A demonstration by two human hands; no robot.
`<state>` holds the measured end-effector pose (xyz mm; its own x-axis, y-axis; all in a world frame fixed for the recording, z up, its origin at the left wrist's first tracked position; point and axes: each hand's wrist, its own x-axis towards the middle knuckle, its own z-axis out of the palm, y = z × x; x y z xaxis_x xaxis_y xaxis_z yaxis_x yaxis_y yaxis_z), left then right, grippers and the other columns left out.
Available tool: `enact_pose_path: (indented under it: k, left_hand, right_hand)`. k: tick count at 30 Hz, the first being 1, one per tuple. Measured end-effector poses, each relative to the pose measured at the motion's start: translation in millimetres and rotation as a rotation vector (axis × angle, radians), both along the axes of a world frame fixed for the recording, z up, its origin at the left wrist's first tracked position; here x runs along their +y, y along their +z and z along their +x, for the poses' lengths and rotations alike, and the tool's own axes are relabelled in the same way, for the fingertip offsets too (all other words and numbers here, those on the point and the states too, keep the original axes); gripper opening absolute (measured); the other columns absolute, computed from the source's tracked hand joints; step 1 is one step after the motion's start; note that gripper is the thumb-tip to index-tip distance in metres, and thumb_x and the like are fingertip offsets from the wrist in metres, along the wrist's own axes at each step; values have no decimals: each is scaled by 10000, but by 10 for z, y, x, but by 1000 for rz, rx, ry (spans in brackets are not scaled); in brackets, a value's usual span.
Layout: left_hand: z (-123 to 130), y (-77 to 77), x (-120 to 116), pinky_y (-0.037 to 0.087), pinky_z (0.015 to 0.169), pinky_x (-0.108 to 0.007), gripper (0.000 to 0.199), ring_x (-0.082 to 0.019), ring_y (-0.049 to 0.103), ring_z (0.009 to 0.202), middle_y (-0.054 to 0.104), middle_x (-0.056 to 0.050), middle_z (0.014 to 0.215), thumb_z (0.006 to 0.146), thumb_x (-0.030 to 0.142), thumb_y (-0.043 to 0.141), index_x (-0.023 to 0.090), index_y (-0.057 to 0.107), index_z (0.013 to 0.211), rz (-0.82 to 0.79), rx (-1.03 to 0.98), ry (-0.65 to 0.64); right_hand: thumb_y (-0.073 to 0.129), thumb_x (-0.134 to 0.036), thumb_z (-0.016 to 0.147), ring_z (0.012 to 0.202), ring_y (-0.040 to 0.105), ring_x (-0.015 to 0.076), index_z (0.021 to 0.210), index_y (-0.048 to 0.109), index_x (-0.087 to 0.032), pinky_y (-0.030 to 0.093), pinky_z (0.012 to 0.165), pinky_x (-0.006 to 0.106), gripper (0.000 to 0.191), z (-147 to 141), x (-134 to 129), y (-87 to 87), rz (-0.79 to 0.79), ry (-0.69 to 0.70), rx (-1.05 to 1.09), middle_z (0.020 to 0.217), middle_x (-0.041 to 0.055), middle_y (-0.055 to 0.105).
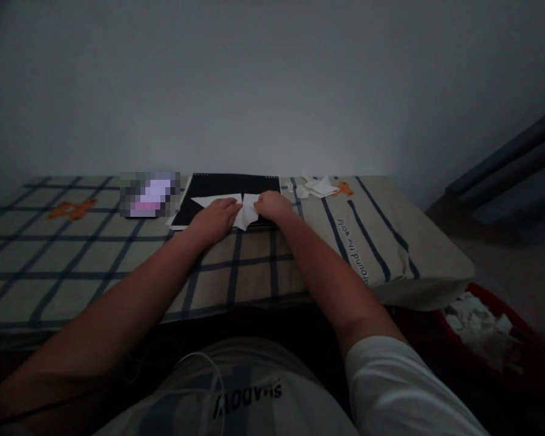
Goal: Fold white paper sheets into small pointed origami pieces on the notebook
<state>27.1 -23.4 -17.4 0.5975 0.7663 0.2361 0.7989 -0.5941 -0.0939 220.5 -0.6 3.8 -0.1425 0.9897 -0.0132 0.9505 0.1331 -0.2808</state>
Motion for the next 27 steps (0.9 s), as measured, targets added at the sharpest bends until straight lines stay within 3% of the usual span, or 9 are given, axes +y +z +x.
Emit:
enact_pose_path:
  k: [11,18,23,27]
  left_hand:
    - [10,27,-17,426,1066,-436,427,-300,543,1215,585,-170,1345,999,259,374,116,610,1324,-44,-44,-4]
    - [11,-36,-22,409,1084,-432,409,-295,531,1251,578,-171,1363,986,239,386,106,610,1301,-11,-89,9]
    - [19,-19,-46,395,1108,-425,417,-292,529,1269,586,-175,1365,1001,257,362,82,617,1279,-26,-130,27]
    - [10,-13,-45,391,1119,-436,434,-305,517,1291,573,-192,1382,998,290,386,64,608,1295,-30,-156,32]
  right_hand:
    - [539,-253,880,845,662,207,954,767,-143,442,710,269,264,24,15,-9,8,-3,28,952,131,749]
    - [526,-493,920,699,598,166,814,749,-130,381,609,261,439,83,37,-29,3,16,130,792,95,712]
    - [608,-320,852,635,540,125,763,723,-126,349,577,241,241,125,40,-8,-38,24,193,717,39,659]
    - [614,-304,844,599,505,115,738,706,-132,339,562,245,222,146,69,-33,-37,11,211,685,24,632]
